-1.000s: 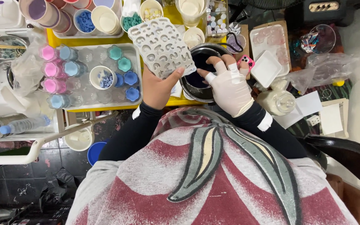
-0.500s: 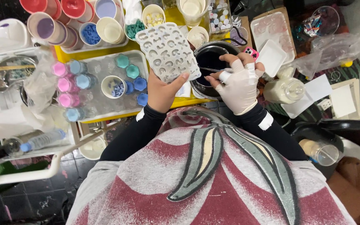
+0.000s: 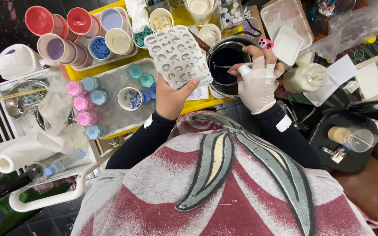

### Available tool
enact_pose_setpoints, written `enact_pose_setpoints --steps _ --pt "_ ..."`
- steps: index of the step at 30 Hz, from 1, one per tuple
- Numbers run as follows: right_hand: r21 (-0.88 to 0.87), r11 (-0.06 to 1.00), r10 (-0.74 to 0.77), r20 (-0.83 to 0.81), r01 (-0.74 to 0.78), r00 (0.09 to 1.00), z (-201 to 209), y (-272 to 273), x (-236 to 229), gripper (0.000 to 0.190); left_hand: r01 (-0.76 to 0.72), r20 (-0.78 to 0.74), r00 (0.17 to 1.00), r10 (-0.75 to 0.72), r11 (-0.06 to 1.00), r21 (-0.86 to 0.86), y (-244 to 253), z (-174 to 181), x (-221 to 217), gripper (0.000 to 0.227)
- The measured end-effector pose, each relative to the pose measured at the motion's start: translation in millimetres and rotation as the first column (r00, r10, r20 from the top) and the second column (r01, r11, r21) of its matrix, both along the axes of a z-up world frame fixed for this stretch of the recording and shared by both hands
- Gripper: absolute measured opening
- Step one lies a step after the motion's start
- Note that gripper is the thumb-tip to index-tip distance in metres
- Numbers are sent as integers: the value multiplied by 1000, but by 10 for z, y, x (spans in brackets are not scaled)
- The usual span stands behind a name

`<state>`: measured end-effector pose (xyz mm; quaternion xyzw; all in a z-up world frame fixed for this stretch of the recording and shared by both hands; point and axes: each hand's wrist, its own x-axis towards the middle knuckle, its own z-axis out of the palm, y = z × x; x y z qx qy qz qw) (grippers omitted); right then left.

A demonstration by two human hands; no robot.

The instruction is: Filling a letter-shaped silicone mold with blue wax using a dropper.

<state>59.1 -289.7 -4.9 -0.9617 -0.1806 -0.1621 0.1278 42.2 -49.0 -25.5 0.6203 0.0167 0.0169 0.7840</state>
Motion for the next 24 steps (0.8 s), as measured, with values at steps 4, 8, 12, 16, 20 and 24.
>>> enact_pose_setpoints --steps 4,8,12,16,20,24 --pt "12 1000 -3 -1 3 1000 -64 -37 -13 6 38 1 999 -38 999 10 74 -4 -10 56" --pt "6 1000 16 -20 -16 1000 -82 -69 -32 11 33 13 999 -33 999 37 124 -62 -29 56" --pt "-27 997 74 -25 -75 997 -12 -64 -83 34 30 1 1000 -30 999 14 158 -87 -25 56" --pt "-121 986 109 -57 -115 992 -9 -114 -180 52 44 9 999 -45 998 53 186 -70 -45 55" --pt "-339 936 66 -86 -92 994 -91 -223 -286 61 30 -7 1000 -30 999 13 229 -102 -58 56" --pt "-340 937 42 -105 -75 994 -138 -363 -364 65 24 -17 1000 -24 999 37 265 -74 -49 55"
